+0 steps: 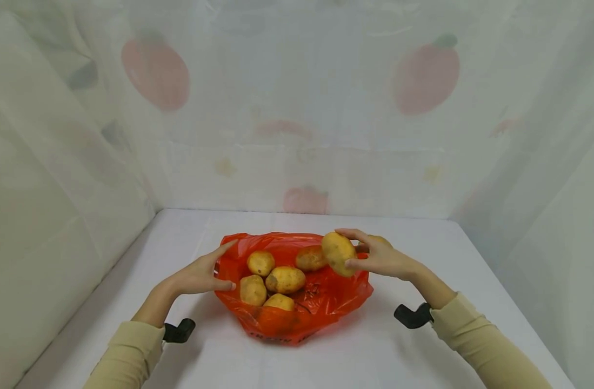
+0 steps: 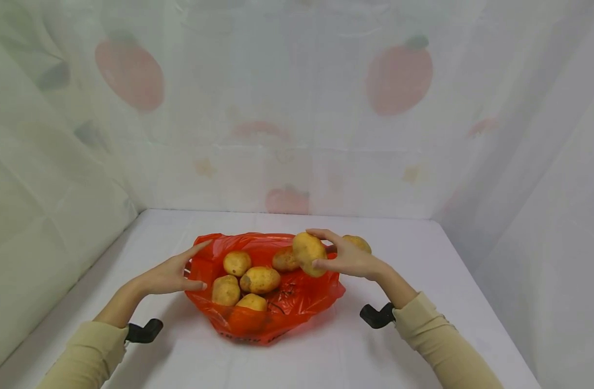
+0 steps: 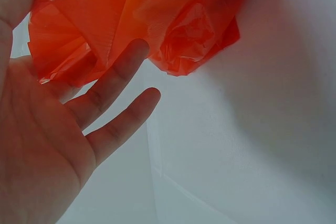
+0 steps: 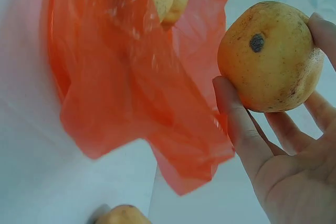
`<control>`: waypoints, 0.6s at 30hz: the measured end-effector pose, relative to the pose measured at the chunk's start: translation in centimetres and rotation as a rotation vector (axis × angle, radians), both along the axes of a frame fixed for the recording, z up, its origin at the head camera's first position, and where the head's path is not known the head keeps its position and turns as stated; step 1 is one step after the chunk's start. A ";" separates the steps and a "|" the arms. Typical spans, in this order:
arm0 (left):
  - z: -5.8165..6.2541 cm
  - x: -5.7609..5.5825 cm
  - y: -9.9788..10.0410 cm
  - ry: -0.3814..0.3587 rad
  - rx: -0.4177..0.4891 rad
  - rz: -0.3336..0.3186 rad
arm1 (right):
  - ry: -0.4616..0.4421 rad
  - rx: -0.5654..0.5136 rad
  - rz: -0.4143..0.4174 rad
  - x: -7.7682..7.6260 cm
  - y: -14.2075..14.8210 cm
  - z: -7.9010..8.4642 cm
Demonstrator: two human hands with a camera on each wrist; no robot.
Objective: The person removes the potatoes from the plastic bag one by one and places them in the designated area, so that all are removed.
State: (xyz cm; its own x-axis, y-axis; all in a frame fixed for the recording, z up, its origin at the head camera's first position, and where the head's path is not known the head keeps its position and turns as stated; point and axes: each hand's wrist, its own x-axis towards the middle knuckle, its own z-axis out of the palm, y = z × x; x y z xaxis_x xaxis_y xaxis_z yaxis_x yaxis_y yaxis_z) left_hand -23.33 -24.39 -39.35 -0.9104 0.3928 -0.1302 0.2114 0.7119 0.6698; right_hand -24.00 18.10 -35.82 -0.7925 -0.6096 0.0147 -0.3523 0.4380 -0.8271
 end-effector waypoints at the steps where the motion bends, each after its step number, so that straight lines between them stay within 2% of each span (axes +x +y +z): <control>1: 0.0 0.0 0.0 0.004 -0.001 -0.005 | -0.016 -0.004 -0.006 0.0 0.2 0.1; 5: -0.1 0.0 0.0 0.000 0.001 0.006 | -0.070 -0.038 -0.023 -0.2 1.0 0.1; 18: -0.4 -0.2 -0.2 -0.007 0.037 -0.010 | -0.068 -0.102 -0.116 -0.8 3.4 0.4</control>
